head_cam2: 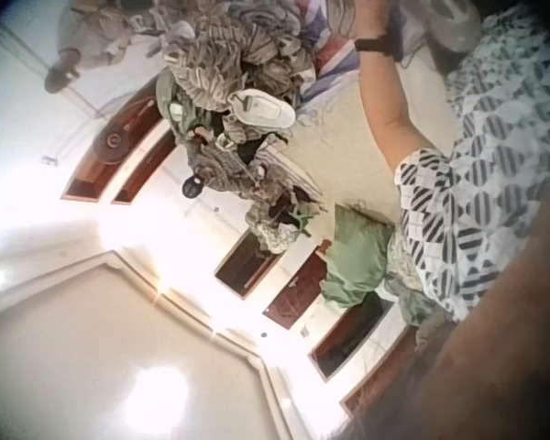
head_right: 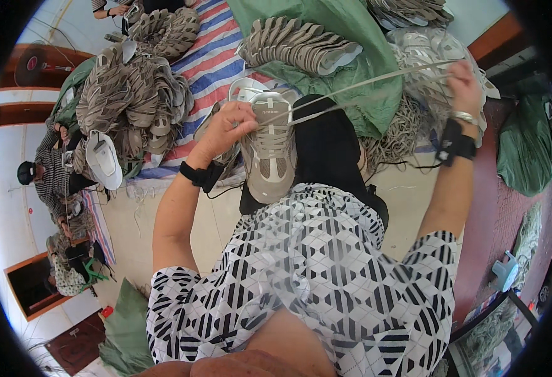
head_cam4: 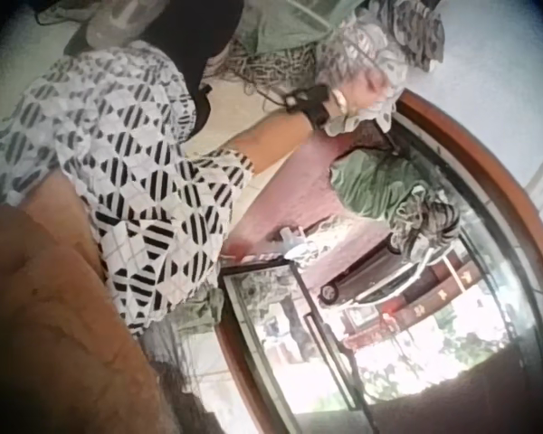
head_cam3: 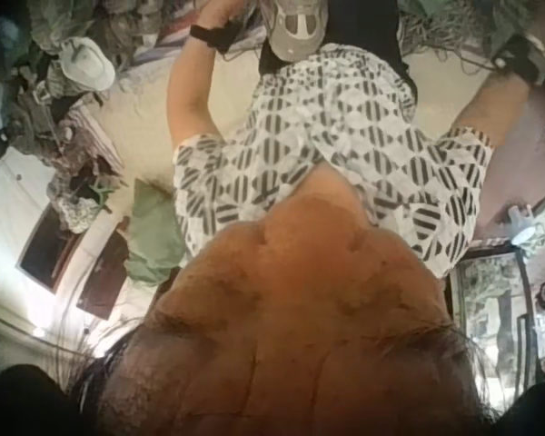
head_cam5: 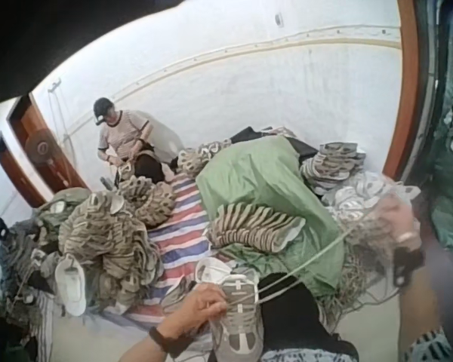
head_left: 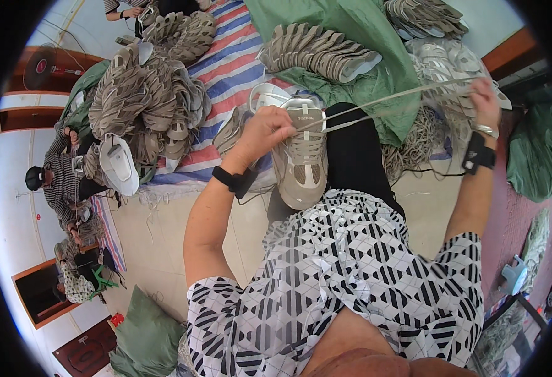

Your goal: The person threads a beige shoelace through the eyelets of a beige sneaker, pulling the lace tight and adjusting the loops. They briefly inspect the inside of the shoe before continuing to lace it up.

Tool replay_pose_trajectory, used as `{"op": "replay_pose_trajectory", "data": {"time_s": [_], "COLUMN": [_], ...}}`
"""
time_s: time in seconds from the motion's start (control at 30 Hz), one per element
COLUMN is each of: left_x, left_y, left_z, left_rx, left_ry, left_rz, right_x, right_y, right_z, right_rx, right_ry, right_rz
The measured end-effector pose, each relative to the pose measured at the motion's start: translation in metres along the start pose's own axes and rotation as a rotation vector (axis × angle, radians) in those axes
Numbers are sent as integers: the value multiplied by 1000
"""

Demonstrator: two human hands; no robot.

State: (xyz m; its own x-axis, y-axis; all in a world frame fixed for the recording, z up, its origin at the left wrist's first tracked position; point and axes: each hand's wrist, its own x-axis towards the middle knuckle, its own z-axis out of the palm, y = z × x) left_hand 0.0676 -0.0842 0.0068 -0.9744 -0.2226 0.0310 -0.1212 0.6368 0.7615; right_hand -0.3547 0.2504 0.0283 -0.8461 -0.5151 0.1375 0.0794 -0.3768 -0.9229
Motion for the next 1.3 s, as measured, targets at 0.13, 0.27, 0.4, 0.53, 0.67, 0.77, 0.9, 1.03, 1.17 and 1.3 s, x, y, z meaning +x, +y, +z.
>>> {"op": "replay_pose_trajectory", "data": {"time_s": [0.13,0.27,0.4,0.53,0.67,0.77,0.9,1.03,1.17,1.3], "left_x": [35,57,52,30,-5,-45,-60,-163,-126,-64], "left_y": [20,45,63,50,9,-33,-60,-152,-126,-59], "left_z": [7,35,36,-4,-59,-81,-83,-117,-104,-31], "left_rx": [84,-15,-470,-943,-1104,-1133,-1192,-1258,-795,31], "left_ry": [88,72,-274,302,688,857,1343,1394,1307,703], "left_rz": [-100,202,21,-284,-237,-238,-536,-455,-646,-316], "right_x": [9,-42,-72,-68,-43,-38,-62,-76,-108,-131], "right_y": [-103,-156,-158,-124,-68,-18,38,111,120,135], "right_z": [17,120,160,142,52,-47,-113,2,146,201], "right_rx": [1094,895,771,472,795,811,-534,-709,-528,-637], "right_ry": [-273,-505,-593,-26,5,-171,136,-183,-387,-568], "right_rz": [293,138,59,-224,53,193,150,298,235,147]}}
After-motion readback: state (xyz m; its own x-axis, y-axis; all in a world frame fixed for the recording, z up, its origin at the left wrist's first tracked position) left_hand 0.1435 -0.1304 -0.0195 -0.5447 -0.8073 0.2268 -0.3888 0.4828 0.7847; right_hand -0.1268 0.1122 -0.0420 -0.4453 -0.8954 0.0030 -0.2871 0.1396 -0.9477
